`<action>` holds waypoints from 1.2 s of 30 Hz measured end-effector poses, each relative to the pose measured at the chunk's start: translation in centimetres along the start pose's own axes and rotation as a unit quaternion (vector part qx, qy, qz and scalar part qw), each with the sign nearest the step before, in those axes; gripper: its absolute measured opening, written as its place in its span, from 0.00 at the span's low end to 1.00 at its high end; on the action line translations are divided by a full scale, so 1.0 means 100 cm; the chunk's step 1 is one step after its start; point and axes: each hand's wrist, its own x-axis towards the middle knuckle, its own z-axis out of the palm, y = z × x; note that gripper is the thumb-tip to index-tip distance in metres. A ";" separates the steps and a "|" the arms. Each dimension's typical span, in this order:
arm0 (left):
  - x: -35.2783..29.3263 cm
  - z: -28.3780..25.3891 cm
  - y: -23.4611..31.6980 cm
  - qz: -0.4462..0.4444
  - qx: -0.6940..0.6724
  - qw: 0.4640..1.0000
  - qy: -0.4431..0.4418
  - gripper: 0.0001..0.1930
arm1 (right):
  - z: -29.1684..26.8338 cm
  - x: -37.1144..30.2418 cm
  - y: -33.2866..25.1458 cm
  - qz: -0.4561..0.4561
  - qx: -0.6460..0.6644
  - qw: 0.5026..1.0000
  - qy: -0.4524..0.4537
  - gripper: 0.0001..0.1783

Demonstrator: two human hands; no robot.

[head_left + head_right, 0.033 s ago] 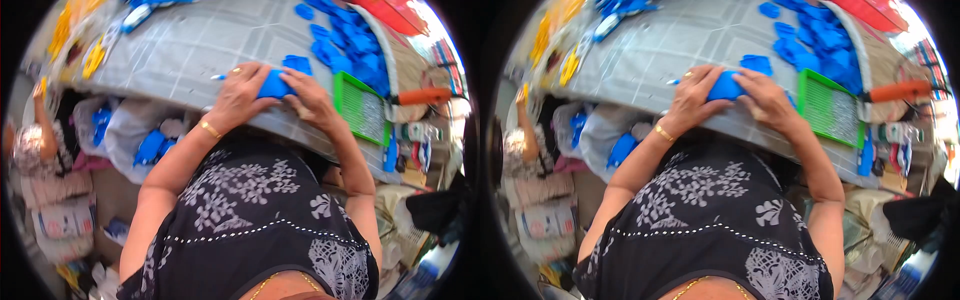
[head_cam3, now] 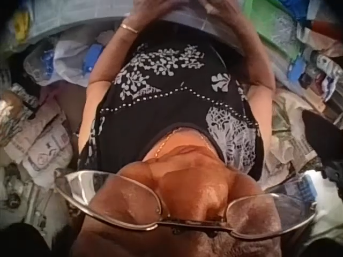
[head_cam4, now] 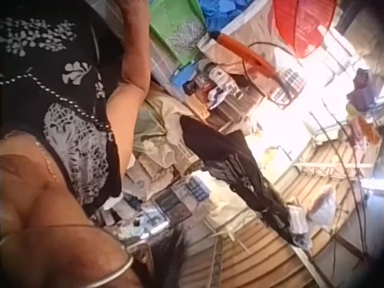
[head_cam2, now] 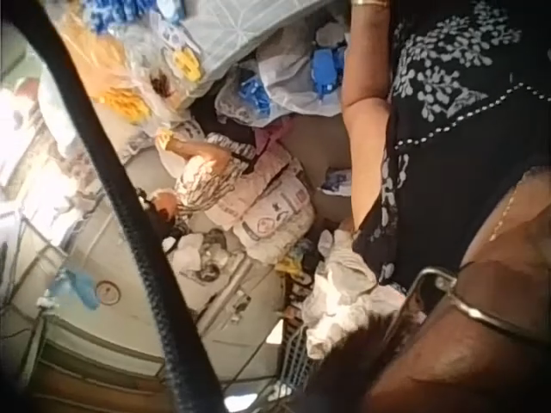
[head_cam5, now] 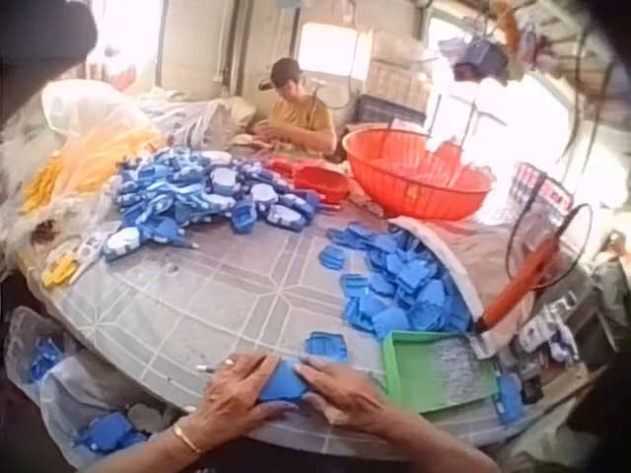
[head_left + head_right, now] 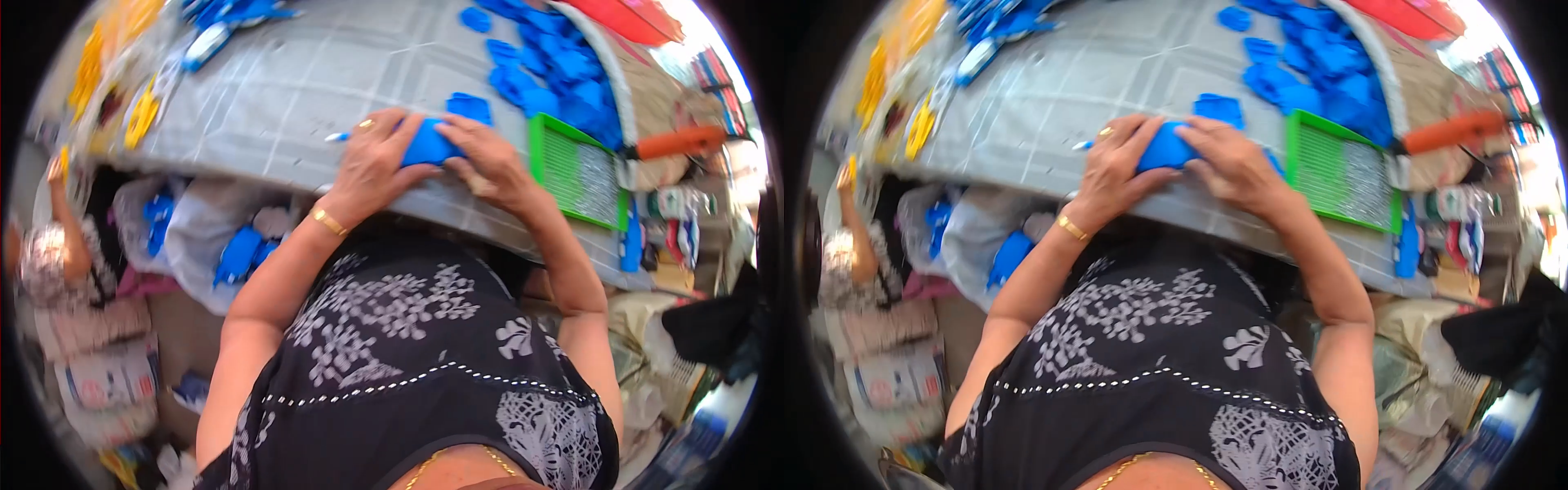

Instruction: Assembling blue plastic toy parts by driving screws into them using an electric screwdriver.

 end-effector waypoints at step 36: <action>0.002 0.004 0.012 -0.008 0.072 0.997 -0.011 0.32 | -0.111 -0.056 0.041 0.164 0.426 0.803 0.384 0.10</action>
